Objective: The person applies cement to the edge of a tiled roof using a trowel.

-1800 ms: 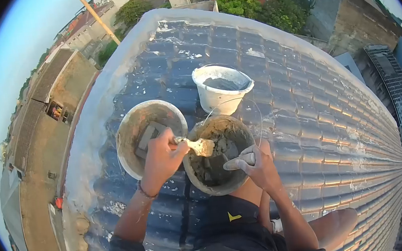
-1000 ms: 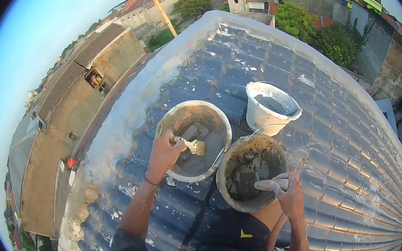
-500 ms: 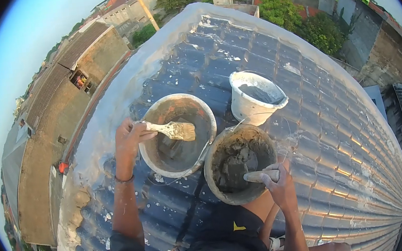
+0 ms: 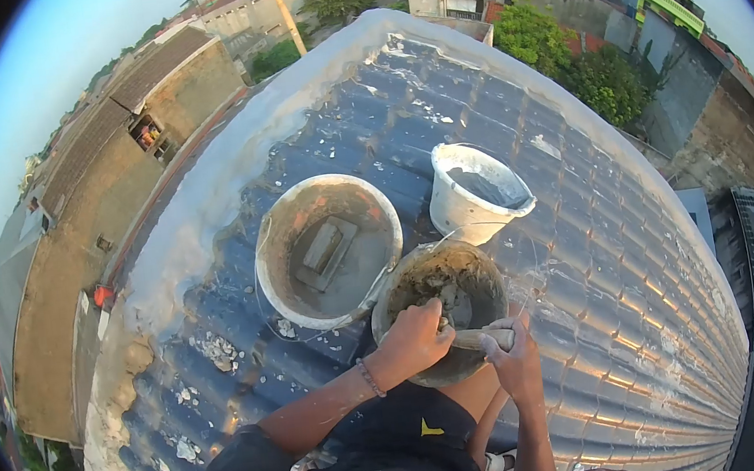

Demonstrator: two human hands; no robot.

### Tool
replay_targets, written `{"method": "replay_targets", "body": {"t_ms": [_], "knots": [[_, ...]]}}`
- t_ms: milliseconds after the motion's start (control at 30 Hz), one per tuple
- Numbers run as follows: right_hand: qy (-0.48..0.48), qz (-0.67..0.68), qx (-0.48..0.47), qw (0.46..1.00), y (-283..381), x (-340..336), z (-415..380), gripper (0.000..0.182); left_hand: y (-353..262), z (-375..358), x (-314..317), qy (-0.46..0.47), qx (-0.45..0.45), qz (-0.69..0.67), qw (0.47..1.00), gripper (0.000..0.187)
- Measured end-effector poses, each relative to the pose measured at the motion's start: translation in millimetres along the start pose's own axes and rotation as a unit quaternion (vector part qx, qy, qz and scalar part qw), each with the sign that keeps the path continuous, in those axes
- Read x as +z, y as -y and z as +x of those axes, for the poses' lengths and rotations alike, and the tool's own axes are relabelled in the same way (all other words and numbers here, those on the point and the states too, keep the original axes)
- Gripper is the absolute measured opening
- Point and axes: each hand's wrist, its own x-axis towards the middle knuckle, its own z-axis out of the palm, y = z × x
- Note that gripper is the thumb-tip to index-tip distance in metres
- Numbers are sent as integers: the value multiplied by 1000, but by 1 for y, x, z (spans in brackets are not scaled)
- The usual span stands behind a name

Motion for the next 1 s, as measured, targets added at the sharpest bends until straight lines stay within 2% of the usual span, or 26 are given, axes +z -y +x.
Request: {"method": "replay_targets", "body": {"t_ms": [67,100,167,233,300,367,433,467,533,567,600,633,700,767,900,967,1000], "knots": [[3,15,34,999,-4,-1,1,24,3,-4,-2,-26,-23,-8,999,27],[22,13,23,999,-6,0,3,24,5,-5,-7,-15,-36,-12,999,28],[-3,12,-3,1000,-10,2,5,22,4,-6,-26,-5,-48,-12,999,28],[-24,-18,-18,999,-16,4,7,22,-6,-8,-59,-72,-57,-45,995,32],[-34,-15,-72,997,-11,6,6,22,-8,-12,-101,-105,-58,-137,983,29],[-36,-8,-51,998,-1,3,4,23,1,-9,-127,-181,-90,-382,902,24],[-34,2,-41,999,-4,2,2,24,6,-6,-162,-216,-100,-426,873,21],[-34,12,-52,998,-10,4,4,24,21,-5,-167,-208,-97,-425,876,21],[-40,25,-65,997,-11,5,4,24,56,4,-165,-275,-88,-319,903,23],[-33,18,-40,999,-7,4,2,24,64,6,-162,-274,-84,-319,903,23],[-25,9,-16,1000,-3,3,2,23,65,7,-162,-224,-117,-98,963,24],[-23,7,-22,999,-1,1,3,23,68,7,-161,-164,-147,130,967,25],[-25,5,-20,999,-1,2,2,24,93,6,-140,-178,-141,112,967,27],[-17,6,-24,1000,-7,3,3,24,116,6,-126,-123,-78,179,973,28],[-19,27,-23,999,-9,3,2,21,105,11,-145,-170,-139,147,964,30],[-17,25,-23,999,-9,3,2,22,82,6,-172,-212,-195,10,958,29],[-19,23,-25,999,-9,2,2,23,93,2,-178,-242,-173,-120,947,27]]}}
